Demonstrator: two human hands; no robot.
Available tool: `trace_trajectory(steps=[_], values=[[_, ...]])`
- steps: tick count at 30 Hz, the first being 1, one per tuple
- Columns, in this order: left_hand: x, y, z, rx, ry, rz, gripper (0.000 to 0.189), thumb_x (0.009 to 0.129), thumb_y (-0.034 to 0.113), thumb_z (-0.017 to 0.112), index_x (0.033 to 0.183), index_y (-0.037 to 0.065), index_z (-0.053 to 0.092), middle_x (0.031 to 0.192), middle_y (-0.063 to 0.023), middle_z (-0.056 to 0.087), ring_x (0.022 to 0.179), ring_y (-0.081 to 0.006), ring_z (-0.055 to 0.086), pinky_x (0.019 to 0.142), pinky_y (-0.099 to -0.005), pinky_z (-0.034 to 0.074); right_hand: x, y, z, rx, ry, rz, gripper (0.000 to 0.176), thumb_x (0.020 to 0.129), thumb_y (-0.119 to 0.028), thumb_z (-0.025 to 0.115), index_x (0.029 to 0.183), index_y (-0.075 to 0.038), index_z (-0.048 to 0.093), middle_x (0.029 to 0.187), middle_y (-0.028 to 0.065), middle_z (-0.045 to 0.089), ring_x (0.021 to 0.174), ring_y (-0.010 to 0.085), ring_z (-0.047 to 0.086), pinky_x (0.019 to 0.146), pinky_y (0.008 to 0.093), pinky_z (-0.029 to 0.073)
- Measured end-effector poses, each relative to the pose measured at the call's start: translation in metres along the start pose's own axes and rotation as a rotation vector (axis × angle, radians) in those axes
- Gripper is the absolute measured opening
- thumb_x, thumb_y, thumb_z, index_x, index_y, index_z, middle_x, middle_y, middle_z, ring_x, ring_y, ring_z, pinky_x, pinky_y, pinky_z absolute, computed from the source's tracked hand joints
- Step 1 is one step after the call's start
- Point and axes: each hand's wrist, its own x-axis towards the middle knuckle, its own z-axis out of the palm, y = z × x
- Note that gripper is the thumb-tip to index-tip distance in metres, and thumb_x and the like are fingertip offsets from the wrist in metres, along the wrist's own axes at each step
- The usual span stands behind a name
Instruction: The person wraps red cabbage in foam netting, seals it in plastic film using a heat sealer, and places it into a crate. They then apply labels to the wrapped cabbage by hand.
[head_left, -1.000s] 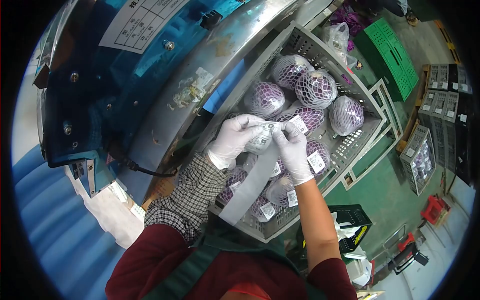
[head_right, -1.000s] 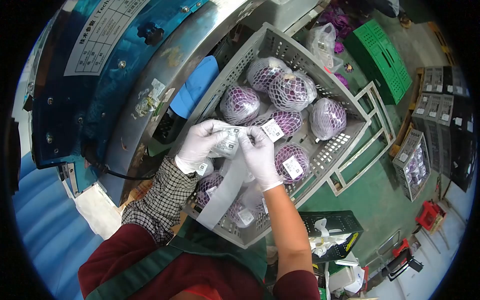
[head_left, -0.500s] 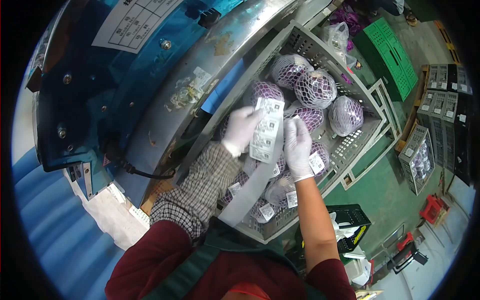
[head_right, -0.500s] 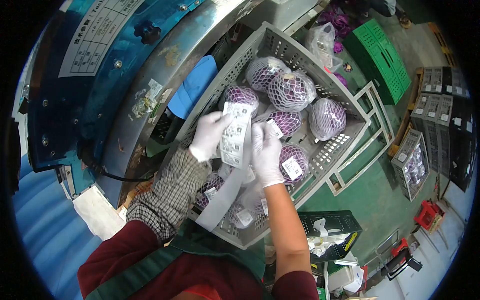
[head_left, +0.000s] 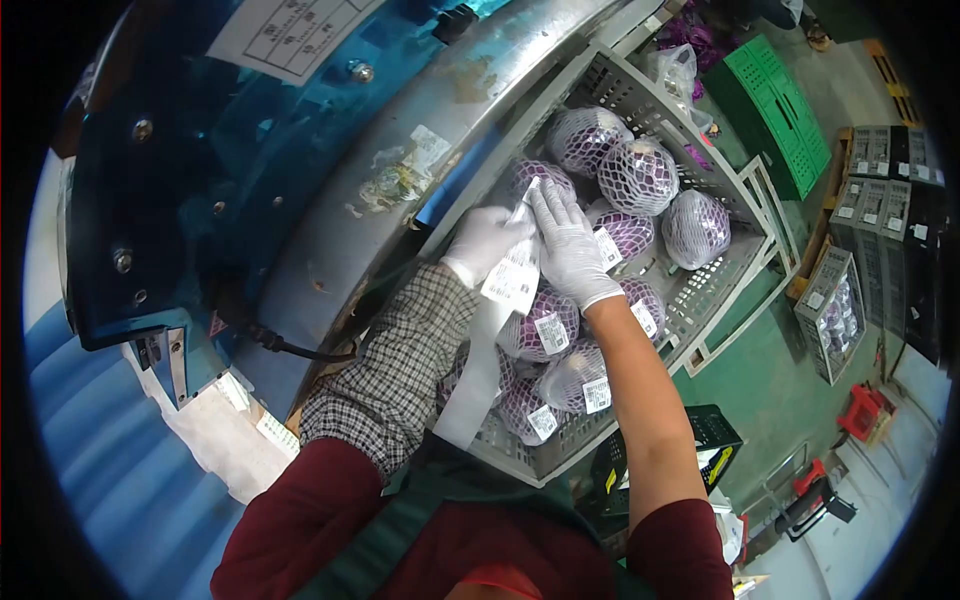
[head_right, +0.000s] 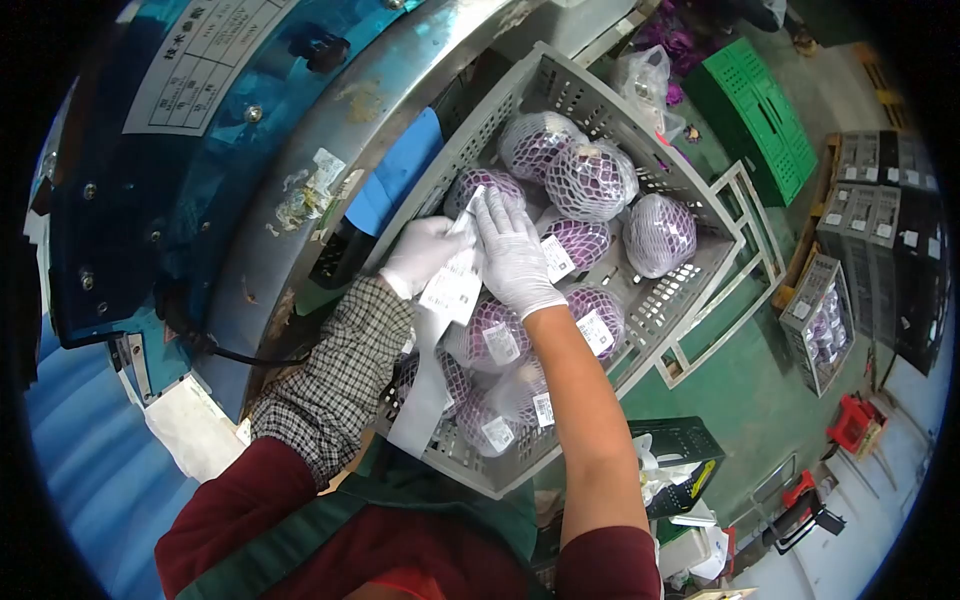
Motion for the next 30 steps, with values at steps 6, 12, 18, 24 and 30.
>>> trace_trajectory(steps=[6,12,18,24,30], values=[[-0.08,-0.017,-0.027,-0.083,-0.101,-0.004,0.017,0.085,0.011,0.059,0.093,-0.004,0.06,0.082,-0.0073,0.065,0.069,-0.0095,0.061,0.06,-0.0232,0.05,0.004,-0.012,0.016,-0.189,-0.05,0.062,0.076,0.076,-0.029,0.063,0.14,-0.013,0.023,0.146,0.0198,0.012,0.135,0.0361,0.01,0.104,0.055,0.02],[-0.139,0.002,-0.025,-0.344,-0.074,0.091,0.015,0.086,0.008,0.058,0.094,-0.004,0.061,0.082,-0.0051,0.064,0.072,-0.0081,0.06,0.063,-0.0211,0.049,-0.011,-0.025,-0.019,0.13,0.032,0.076,0.063,0.08,-0.029,0.061,0.135,-0.009,0.035,0.139,0.0237,0.027,0.132,0.0368,0.02,0.105,0.0481,0.021],[-0.136,0.042,0.014,-0.078,-0.205,0.246,0.013,0.085,0.007,0.059,0.092,-0.003,0.062,0.083,-0.0017,0.062,0.079,-0.0068,0.058,0.068,-0.0203,0.047,-0.097,-0.082,-0.127,1.067,-0.088,0.369,0.031,0.082,-0.01,0.064,0.109,0.001,0.055,0.097,0.0043,0.059,0.087,0.009,0.054,0.075,0.0235,0.045],[-0.122,0.061,0.104,-0.135,-0.17,0.158,0.013,0.083,0.008,0.059,0.092,-0.002,0.063,0.079,-0.0034,0.063,0.07,-0.0054,0.057,0.062,-0.0202,0.046,-0.141,-0.002,-0.132,0.998,-0.051,0.473,0.01,0.083,-0.009,0.061,0.086,0.0,0.061,0.071,0.0002,0.058,0.068,0.0053,0.051,0.062,0.0229,0.043],[-0.048,0.085,0.213,0.173,0.124,0.296,0.029,0.079,0.022,0.067,0.063,-0.001,0.058,0.055,-0.0053,0.054,0.051,-0.0056,0.047,0.048,-0.0256,0.039,-0.161,0.101,-0.169,0.733,0.458,0.399,0.016,0.085,-0.008,0.058,0.098,0.001,0.06,0.087,0.0066,0.061,0.081,0.0108,0.057,0.073,0.0237,0.046]])
